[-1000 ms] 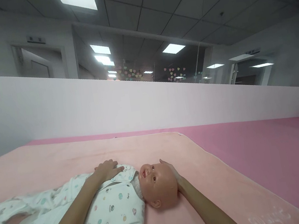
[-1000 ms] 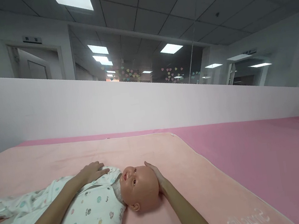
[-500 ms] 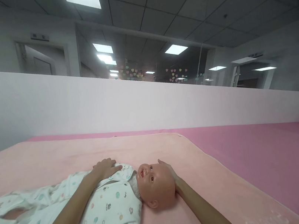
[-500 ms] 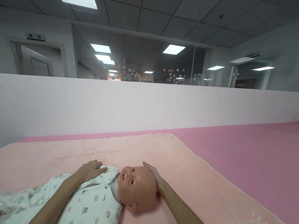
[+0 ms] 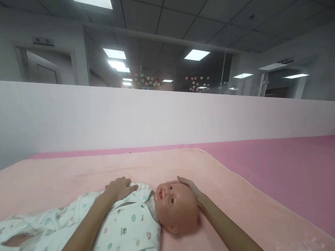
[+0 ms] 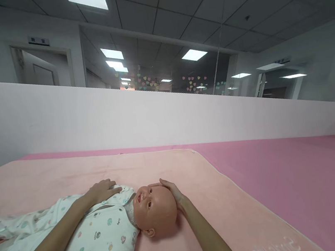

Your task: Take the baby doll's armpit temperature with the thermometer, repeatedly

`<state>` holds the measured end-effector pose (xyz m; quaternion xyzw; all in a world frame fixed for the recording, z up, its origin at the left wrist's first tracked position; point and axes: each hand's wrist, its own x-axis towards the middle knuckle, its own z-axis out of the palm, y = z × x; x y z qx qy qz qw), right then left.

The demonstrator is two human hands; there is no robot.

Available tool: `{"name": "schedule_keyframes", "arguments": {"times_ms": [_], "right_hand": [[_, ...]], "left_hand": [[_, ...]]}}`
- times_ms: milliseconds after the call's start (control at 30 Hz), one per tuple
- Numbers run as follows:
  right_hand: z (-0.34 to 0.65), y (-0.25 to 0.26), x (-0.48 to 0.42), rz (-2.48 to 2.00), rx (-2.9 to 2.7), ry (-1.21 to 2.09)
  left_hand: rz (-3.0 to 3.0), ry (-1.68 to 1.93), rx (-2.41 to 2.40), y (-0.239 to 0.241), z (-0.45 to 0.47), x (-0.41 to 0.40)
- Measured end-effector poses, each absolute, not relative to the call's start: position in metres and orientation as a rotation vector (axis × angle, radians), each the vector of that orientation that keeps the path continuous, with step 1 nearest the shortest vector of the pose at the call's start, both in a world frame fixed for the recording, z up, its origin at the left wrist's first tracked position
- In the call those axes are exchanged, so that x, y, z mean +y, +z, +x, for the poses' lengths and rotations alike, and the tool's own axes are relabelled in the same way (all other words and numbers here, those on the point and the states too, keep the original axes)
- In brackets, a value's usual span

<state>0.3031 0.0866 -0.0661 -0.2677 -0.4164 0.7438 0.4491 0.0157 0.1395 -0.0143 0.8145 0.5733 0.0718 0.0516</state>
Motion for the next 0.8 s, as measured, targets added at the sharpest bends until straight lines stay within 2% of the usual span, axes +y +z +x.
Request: {"name": "schedule_keyframes", "arguments": {"times_ms": [267, 467, 700, 800], "right_hand": [[0.289, -0.058, 0.053, -0.543, -0.804, 2.040], [0.286, -0.057, 0.054, -0.606, -0.905, 2.102], [0.285, -0.057, 0.049, -0.600, -0.828, 1.925], [0.283, -0.052, 0.040, -0.590, -0.865, 1.995]], "left_hand": [[2.493, 0.209, 1.750, -0.018, 0.014, 0.143], [2.475, 0.206, 1.757, -0.018, 0.015, 0.142], [2.469, 0.213, 1.763, -0.013, 0.017, 0.135], [2.474, 0.212, 1.761, -0.013, 0.017, 0.135]]}}
